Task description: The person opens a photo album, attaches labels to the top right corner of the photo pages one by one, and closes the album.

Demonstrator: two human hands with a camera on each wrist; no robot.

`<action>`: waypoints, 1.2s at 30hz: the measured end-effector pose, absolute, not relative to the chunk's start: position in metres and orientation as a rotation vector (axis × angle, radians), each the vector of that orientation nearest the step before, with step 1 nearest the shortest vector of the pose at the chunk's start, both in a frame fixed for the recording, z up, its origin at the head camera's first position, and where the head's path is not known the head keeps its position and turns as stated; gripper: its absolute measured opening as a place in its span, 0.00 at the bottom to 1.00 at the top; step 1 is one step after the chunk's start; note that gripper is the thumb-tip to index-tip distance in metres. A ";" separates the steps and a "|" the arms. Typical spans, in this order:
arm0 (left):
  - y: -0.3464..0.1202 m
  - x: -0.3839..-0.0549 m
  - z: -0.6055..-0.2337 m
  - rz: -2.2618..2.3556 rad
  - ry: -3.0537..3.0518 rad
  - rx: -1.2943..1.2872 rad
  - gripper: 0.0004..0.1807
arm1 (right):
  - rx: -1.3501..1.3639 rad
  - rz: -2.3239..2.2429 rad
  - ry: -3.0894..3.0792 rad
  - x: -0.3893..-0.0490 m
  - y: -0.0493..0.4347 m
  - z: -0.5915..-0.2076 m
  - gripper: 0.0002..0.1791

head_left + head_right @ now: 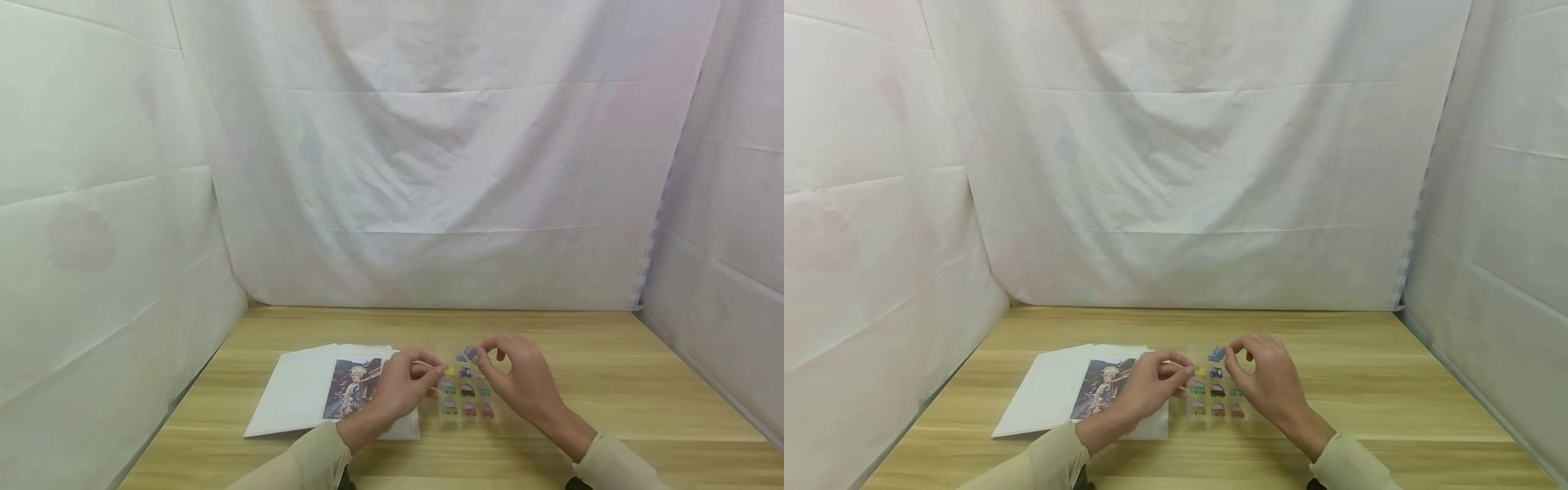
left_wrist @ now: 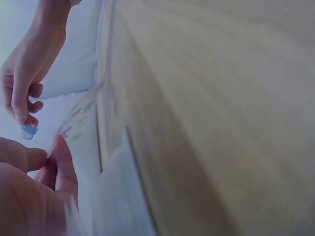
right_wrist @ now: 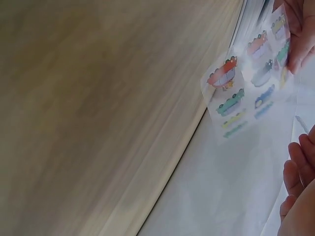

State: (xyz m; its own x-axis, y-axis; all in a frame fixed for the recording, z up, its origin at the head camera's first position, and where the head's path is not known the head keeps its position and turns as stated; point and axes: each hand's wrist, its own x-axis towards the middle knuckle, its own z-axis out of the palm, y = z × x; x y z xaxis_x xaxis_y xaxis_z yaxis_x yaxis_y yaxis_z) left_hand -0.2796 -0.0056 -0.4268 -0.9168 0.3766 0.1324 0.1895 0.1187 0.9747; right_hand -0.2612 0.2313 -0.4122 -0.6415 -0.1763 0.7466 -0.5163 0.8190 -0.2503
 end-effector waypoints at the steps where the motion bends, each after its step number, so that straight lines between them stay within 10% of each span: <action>1: -0.006 -0.281 -0.426 1.893 2.260 0.583 0.07 | 0.504 0.583 -2.245 -0.261 0.231 -0.412 0.03; 36: -0.005 -0.292 -0.431 1.303 2.663 0.668 0.34 | 0.491 0.575 -2.266 -0.261 0.232 -0.413 0.02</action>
